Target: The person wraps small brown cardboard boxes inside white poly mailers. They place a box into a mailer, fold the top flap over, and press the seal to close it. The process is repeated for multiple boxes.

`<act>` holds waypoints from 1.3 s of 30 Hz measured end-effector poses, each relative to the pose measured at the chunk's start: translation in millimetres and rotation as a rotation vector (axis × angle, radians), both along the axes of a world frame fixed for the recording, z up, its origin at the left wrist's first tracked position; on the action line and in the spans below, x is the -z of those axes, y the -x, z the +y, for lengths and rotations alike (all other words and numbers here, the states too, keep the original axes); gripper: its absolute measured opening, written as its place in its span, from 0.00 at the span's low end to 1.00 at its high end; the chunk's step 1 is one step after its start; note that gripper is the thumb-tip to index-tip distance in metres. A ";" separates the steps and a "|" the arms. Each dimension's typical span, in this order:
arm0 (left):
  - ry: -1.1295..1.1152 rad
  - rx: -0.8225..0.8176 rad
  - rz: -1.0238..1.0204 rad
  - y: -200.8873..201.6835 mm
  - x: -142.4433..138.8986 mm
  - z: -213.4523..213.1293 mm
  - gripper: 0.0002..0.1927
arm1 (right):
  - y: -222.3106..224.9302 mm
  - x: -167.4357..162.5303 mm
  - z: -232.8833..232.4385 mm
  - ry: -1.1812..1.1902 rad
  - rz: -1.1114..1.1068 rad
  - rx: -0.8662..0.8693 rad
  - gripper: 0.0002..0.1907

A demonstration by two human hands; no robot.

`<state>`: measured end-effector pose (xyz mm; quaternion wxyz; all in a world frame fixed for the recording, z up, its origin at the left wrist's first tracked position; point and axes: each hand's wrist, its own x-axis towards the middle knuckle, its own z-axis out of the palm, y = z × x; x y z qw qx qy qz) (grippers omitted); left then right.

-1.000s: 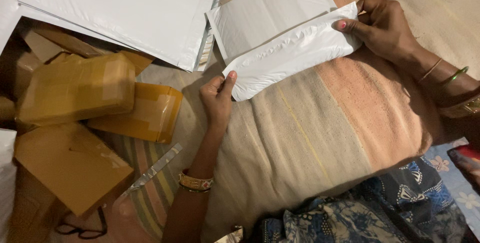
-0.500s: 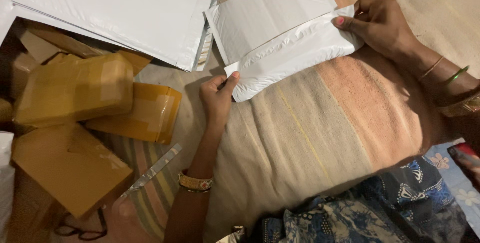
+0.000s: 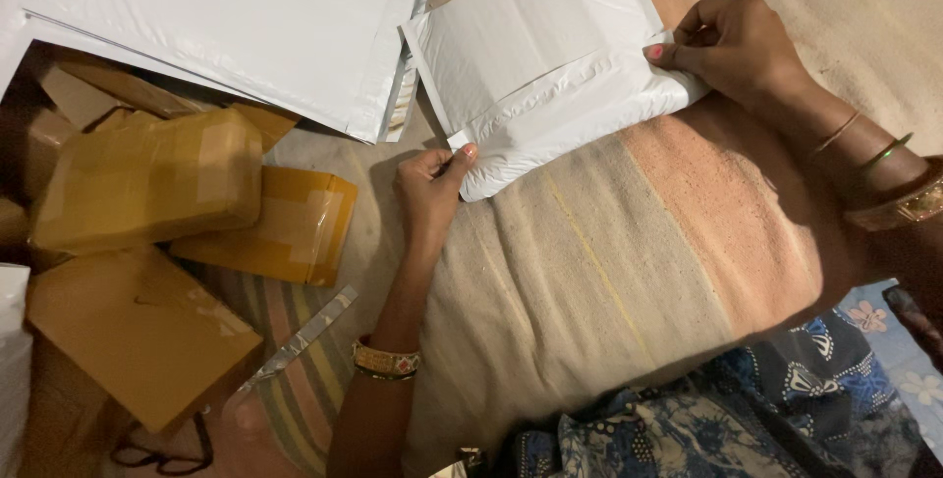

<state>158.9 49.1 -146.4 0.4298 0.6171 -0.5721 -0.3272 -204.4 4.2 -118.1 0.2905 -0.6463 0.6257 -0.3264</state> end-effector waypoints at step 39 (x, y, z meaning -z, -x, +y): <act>0.027 -0.070 -0.056 -0.1 2.9 -6.5 0.16 | -4.2 15.8 -4.6 0.138 0.207 0.013 0.18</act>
